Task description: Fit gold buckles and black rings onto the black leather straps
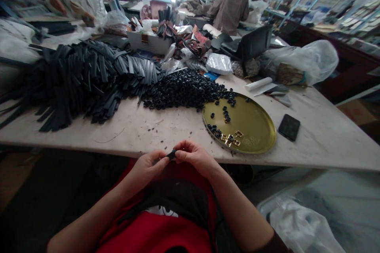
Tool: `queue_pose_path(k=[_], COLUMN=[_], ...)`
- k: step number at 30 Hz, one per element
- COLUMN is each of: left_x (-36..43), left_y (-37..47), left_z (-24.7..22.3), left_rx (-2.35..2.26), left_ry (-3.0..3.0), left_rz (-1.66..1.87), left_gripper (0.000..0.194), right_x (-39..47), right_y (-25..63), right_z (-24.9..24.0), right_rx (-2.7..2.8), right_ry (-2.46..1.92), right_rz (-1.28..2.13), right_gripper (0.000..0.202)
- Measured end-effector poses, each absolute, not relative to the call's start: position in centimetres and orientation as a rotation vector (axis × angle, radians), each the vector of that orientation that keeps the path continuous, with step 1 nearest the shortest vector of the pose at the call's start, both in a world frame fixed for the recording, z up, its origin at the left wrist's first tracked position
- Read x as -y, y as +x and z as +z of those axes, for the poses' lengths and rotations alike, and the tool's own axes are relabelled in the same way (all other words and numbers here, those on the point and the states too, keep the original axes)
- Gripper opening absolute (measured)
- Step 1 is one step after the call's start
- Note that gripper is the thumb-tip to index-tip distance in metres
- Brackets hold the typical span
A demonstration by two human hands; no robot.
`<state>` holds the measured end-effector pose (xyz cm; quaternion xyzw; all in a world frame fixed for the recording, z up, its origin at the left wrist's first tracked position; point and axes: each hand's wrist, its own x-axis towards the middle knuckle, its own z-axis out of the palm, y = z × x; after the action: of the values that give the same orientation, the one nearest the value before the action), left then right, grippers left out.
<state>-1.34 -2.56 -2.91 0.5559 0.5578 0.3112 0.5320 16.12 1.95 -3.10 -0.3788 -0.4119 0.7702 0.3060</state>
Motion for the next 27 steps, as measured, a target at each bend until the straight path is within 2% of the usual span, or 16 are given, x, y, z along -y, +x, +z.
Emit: queue_pose_path(k=[16,19,23,27], left_x=[2.0,1.7,1.4,1.3], left_y=[-2.2,-2.5,-2.9,-2.9], left_z=[-3.2,-3.6,-3.9,-4.1], left_rx=[-1.335,-1.302,-1.264,-1.313], left_ry=[1.415,1.353,1.26,1.195], left_rz=[0.743,0.767,0.811,0.822], left_gripper=[0.025,0.016,0.024,0.018], right_x=[-2.1,-2.2,-2.1,-1.6], right_y=[14.4,14.0,13.1,12.7], right_z=[-4.7,-4.9,-5.1,-5.2], right_rx=[0.954,0.893,0.9,0.979], right_ry=[-1.024,-1.036,-1.056,-1.081], right_rz=[2.2,2.145,2.061,2.034], right_gripper=[0.02,0.021,0.023,0.027])
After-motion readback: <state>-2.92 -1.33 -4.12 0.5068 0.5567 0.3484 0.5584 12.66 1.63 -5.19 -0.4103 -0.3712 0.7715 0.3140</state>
